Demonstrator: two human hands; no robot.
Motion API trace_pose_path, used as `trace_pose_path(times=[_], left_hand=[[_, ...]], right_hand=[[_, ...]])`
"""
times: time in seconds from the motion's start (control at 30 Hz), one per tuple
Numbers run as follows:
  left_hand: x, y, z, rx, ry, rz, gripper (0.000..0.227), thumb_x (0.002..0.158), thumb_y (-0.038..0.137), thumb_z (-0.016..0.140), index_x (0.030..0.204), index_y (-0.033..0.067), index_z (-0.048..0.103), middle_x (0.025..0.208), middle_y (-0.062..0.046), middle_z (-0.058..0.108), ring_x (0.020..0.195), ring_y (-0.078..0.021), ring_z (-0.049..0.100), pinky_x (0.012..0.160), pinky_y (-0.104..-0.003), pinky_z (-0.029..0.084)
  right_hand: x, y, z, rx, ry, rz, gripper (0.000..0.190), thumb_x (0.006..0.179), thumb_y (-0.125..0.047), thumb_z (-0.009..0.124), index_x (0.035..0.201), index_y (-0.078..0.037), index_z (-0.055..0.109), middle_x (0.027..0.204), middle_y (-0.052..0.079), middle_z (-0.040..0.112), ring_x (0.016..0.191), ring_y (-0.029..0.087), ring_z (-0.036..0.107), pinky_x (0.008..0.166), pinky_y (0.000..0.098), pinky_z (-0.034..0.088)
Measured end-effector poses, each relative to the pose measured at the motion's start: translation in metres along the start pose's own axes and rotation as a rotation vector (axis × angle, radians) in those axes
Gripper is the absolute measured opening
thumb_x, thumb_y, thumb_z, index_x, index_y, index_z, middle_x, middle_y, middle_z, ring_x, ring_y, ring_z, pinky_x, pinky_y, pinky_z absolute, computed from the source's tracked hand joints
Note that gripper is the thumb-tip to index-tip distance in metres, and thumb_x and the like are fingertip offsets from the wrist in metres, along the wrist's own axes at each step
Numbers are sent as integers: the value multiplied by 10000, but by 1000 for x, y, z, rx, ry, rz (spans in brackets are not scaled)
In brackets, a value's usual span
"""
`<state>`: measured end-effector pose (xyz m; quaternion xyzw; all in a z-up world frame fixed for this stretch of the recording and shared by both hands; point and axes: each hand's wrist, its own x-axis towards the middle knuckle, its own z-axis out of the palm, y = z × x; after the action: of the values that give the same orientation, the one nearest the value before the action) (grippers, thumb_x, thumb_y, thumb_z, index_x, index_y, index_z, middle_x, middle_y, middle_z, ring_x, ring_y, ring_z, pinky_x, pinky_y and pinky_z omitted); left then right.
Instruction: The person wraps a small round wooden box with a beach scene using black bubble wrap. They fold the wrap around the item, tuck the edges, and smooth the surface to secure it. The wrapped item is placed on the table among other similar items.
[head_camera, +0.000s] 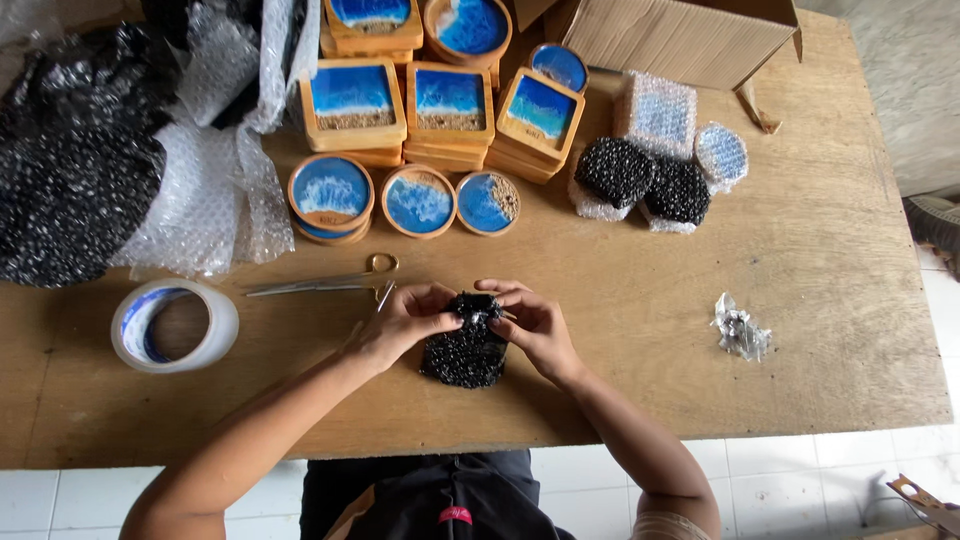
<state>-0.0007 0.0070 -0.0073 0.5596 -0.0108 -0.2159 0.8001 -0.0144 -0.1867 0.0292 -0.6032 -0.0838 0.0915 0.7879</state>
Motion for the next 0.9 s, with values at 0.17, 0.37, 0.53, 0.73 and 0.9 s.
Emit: trace_pose_path(times=[0.17, 0.37, 0.53, 0.73, 0.9], left_hand=[[11, -22, -1, -102, 31, -93, 210, 679, 133, 747, 866, 69, 677, 728, -5, 648, 596, -29, 541, 513, -145, 418], [6, -14, -4, 41, -15, 63, 134, 711, 51, 711, 826, 36, 643, 794, -92, 664, 682, -99, 611, 563, -175, 464], [-9, 34, 15, 87, -115, 170, 93, 730, 27, 668, 799, 55, 613, 946, -111, 666, 781, -99, 614, 632, -180, 475], [-10, 35, 14, 192, -135, 206, 201, 722, 101, 743, 868, 37, 621, 931, -150, 665, 737, -136, 630, 621, -227, 500], [-5, 22, 15, 382, 3, 217, 217, 699, 68, 725, 908, 86, 666, 844, -86, 683, 700, -127, 642, 627, -232, 520]], right_hand=[[-2, 23, -15, -6, -22, -3, 120, 751, 50, 656, 841, 53, 576, 1018, 193, 560, 944, 247, 595, 783, 375, 507], [-4, 29, -11, -37, 1, -66, 92, 788, 61, 606, 825, 38, 525, 894, 168, 559, 887, 232, 581, 753, 354, 504], [-4, 26, -2, -62, 24, -111, 90, 801, 42, 594, 806, 18, 508, 892, 159, 590, 880, 197, 563, 734, 332, 500], [-1, 37, -10, -86, 62, -142, 93, 800, 51, 595, 778, 24, 509, 847, 174, 599, 842, 198, 568, 715, 334, 506], [5, 26, -5, -169, 41, -244, 130, 786, 89, 578, 781, -4, 487, 819, 159, 595, 823, 204, 572, 701, 294, 470]])
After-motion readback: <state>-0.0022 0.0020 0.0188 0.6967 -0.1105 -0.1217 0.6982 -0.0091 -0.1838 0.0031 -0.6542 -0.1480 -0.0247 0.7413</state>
